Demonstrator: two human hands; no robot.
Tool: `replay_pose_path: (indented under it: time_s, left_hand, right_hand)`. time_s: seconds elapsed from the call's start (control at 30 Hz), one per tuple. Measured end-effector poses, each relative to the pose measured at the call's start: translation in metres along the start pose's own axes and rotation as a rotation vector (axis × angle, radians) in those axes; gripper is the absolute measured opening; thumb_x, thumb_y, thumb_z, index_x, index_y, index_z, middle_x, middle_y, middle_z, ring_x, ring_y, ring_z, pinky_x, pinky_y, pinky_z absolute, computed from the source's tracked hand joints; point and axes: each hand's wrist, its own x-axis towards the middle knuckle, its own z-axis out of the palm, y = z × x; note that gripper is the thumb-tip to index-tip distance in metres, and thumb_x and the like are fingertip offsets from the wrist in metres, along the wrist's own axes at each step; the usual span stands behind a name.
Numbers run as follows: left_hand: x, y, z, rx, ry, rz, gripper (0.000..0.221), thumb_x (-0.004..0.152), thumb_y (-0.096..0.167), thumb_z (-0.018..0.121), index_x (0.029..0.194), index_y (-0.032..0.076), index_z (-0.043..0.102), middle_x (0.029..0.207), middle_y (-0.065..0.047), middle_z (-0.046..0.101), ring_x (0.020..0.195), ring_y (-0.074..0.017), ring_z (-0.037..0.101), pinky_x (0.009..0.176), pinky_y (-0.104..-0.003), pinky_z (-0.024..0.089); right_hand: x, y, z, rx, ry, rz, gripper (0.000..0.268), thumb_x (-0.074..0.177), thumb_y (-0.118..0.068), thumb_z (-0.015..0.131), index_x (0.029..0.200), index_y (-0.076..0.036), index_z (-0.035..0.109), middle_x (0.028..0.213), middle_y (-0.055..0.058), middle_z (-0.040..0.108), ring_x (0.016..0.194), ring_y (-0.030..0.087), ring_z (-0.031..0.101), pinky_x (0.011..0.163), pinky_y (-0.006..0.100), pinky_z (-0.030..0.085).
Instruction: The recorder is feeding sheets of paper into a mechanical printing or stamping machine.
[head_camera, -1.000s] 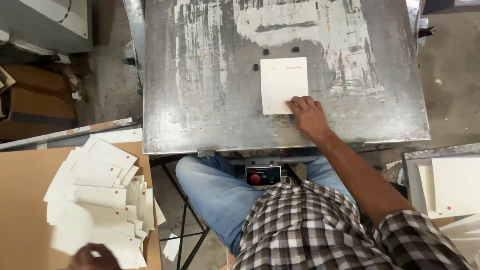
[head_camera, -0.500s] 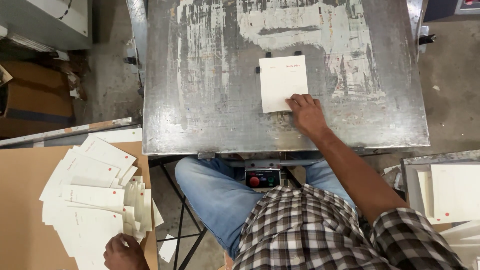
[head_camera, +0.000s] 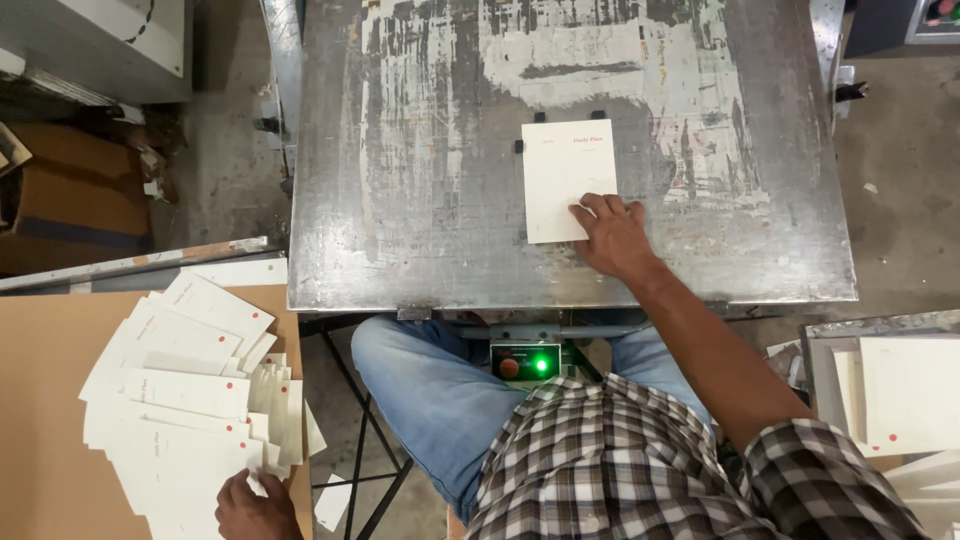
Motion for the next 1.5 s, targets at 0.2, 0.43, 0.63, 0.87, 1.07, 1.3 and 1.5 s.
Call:
replay_pose_path:
  time_s: [0.2, 0.43, 0.63, 0.87, 1.07, 1.3, 1.5]
  left_hand:
    - [0.002, 0.012, -0.01, -0.111, 0.119, 0.066, 0.023, 0.101, 0.019, 0.078, 0.112, -0.001, 0.072, 0.124, -0.02, 0.068, 0.107, -0.0358, 0.069, 0.087, -0.045, 0.058]
    - [0.049, 0.102, -0.05, -0.326, 0.253, 0.264, 0.019, 0.096, 0.01, 0.075, 0.111, -0.001, 0.072, 0.122, -0.019, 0.068, 0.109, -0.0382, 0.068, 0.091, -0.048, 0.057]
    - [0.078, 0.124, 0.024, -0.642, 0.229, 0.623, 0.024, 0.102, 0.008, 0.067, 0.121, -0.007, 0.064, 0.117, -0.026, 0.062, 0.106, -0.0387, 0.066, 0.092, -0.045, 0.058]
    - [0.094, 0.166, 0.084, -0.965, 0.226, 0.764, 0.018, 0.098, 0.002, 0.066, 0.113, -0.006, 0.06, 0.116, -0.028, 0.058, 0.104, -0.0411, 0.062, 0.094, -0.05, 0.055]
    - [0.091, 0.206, 0.034, -0.803, 0.131, 0.802, 0.012, 0.099, -0.001, 0.068, 0.109, -0.006, 0.064, 0.116, -0.026, 0.064, 0.097, -0.0376, 0.066, 0.086, -0.044, 0.058]
    - [0.068, 0.247, -0.009, -0.897, -0.052, 0.711, 0.014, 0.096, -0.003, 0.069, 0.11, -0.006, 0.069, 0.12, -0.024, 0.065, 0.108, -0.0354, 0.067, 0.093, -0.042, 0.058]
    - [0.062, 0.249, -0.013, -0.892, -0.027, 0.74, 0.017, 0.092, -0.006, 0.07, 0.109, -0.005, 0.07, 0.124, -0.022, 0.066, 0.11, -0.0358, 0.066, 0.094, -0.043, 0.056]
  right_hand:
    - [0.026, 0.001, -0.026, 0.056, -0.126, 0.086, 0.087, 0.082, -0.067, 0.065, 0.149, -0.013, 0.051, 0.151, 0.012, 0.049, 0.139, 0.032, 0.042, 0.108, 0.075, 0.02]
    - [0.102, 0.029, -0.111, 0.111, 0.164, 0.03, 0.078, 0.1, -0.067, 0.052, 0.155, -0.011, 0.045, 0.148, 0.019, 0.053, 0.14, 0.044, 0.039, 0.103, 0.083, 0.014]
    - [0.031, 0.002, -0.156, 0.183, 0.691, -0.036, 0.041, 0.095, -0.024, 0.074, 0.133, -0.012, 0.065, 0.127, 0.008, 0.065, 0.124, 0.028, 0.056, 0.105, 0.054, 0.034]
    - [-0.172, 0.067, -0.063, 0.2, 0.486, 0.38, 0.013, 0.091, -0.025, 0.076, 0.092, -0.012, 0.078, 0.095, 0.006, 0.072, 0.097, 0.027, 0.065, 0.089, 0.045, 0.045]
    - [-0.328, 0.127, -0.046, 0.057, 0.465, 0.835, 0.029, 0.094, -0.033, 0.08, 0.11, -0.008, 0.078, 0.108, 0.015, 0.072, 0.104, 0.034, 0.067, 0.092, 0.047, 0.052]
    - [-0.373, 0.139, -0.057, -0.081, 0.073, 1.175, 0.069, 0.081, -0.051, 0.085, 0.132, -0.008, 0.066, 0.128, 0.017, 0.062, 0.112, 0.036, 0.063, 0.091, 0.056, 0.047]
    - [-0.393, 0.173, -0.069, 0.196, -0.03, 1.193, 0.068, 0.079, -0.047, 0.085, 0.134, -0.011, 0.068, 0.131, 0.016, 0.065, 0.11, 0.035, 0.067, 0.095, 0.047, 0.052]
